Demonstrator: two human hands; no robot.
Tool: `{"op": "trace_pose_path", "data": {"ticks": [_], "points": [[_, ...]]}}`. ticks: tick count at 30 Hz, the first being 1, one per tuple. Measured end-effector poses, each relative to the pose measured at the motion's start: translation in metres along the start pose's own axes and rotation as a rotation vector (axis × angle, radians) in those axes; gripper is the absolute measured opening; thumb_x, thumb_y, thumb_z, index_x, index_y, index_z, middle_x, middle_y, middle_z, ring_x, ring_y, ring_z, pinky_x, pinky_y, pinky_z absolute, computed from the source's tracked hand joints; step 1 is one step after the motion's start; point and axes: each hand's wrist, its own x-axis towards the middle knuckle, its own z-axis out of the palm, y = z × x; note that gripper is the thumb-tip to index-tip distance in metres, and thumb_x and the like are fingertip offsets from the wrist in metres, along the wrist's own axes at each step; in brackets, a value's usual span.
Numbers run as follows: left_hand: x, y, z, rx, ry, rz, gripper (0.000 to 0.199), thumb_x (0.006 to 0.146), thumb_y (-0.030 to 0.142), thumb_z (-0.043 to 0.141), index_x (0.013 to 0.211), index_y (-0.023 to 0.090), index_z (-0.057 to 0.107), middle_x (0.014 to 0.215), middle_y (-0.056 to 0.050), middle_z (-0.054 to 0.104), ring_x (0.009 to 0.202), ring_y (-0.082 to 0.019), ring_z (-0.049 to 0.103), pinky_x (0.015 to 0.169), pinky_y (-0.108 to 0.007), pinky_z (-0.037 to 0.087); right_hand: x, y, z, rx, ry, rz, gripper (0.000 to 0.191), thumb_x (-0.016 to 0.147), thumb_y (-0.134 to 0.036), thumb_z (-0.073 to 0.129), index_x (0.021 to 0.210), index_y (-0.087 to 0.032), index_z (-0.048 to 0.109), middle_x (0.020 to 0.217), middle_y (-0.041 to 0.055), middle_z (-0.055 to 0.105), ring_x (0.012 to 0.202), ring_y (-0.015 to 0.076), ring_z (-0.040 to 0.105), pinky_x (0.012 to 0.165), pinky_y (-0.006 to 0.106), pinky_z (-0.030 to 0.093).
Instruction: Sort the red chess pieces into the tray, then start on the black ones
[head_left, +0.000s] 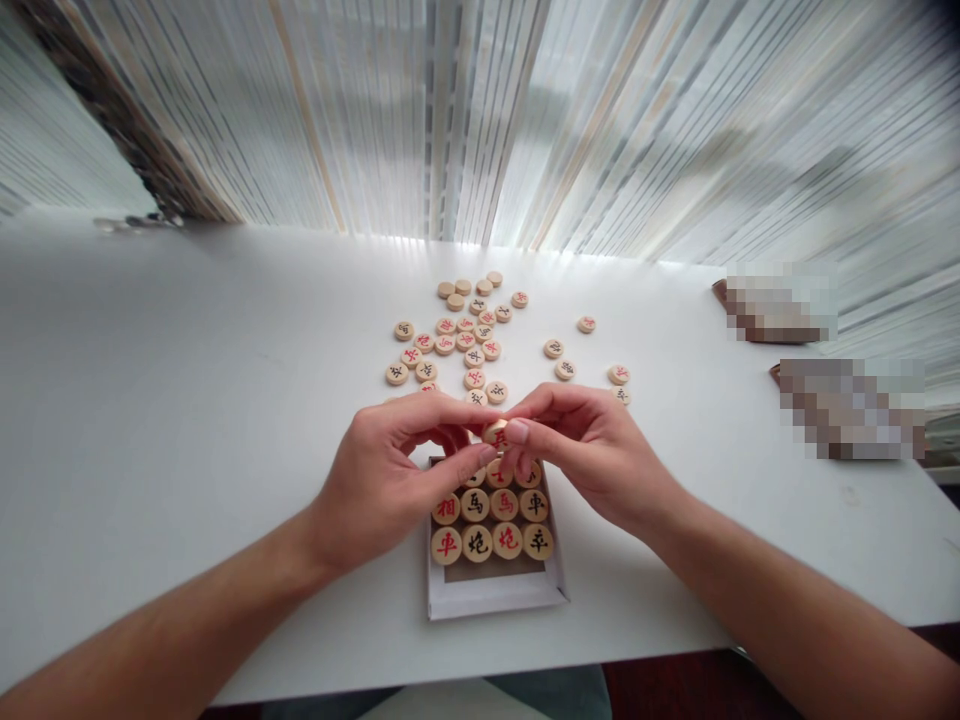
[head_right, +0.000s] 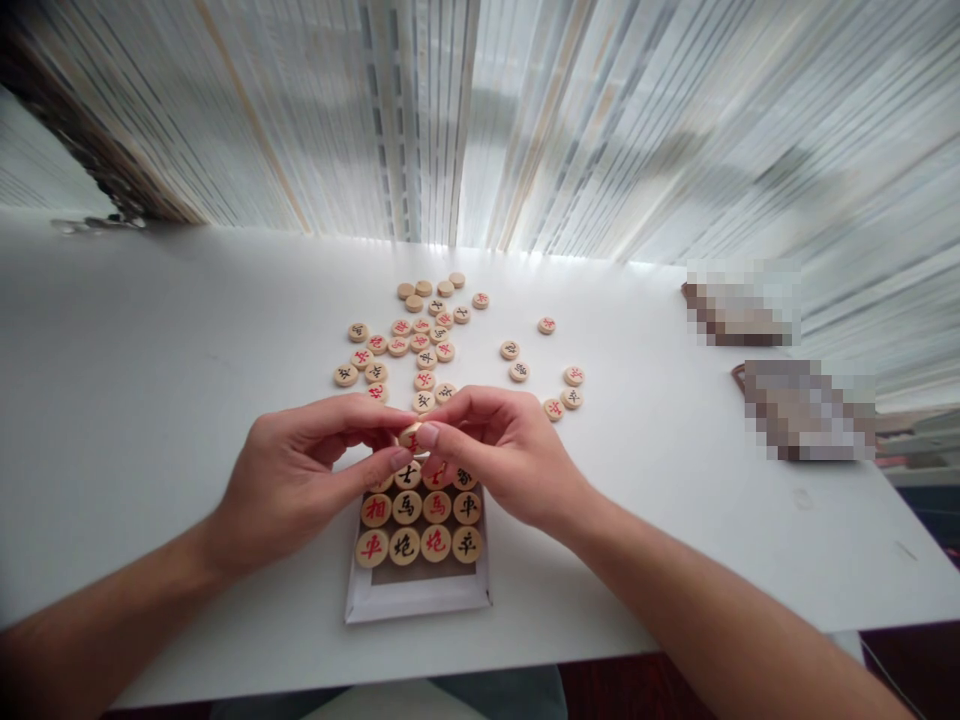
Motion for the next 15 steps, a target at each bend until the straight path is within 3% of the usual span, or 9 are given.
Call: {"op": "trace_pose_path", "data": {"ticks": [8,15], "points": [[0.0035,0.0028,0.0024,-0.063,0.029,-0.089,0.022,0.089,0.022,0.088,0.111,0.023,0.088,0.101,-0.004,0.088,0.092,-0.021,0.084,0.083,-0.029,0.070,-0.0002,0.0023,-0.0033,-0.031,0.038,0.047,0.022,0.085,-0.037,0.095,0.095,-0.019,0.088,0.074,0.0047,0.081,0.067,0.0155,0.077,0.060,0.023,0.062],[0.0035,0.0048,0.0013,-0.029,0.072,-0.068,0.020,0.087,0.028,0.090,0.106,0.023,0.090,0.102,-0.005,0.089,0.090,-0.023,0.085,0.083,-0.029,0.071,-0.0013,0.0051,-0.0047,0.073,0.028,0.108,0.034,0.077,-0.026,0.100,0.108,-0.022,0.089,0.086,0.0053,0.085,0.072,0.0160,0.079,0.068,0.025,0.066]]}}
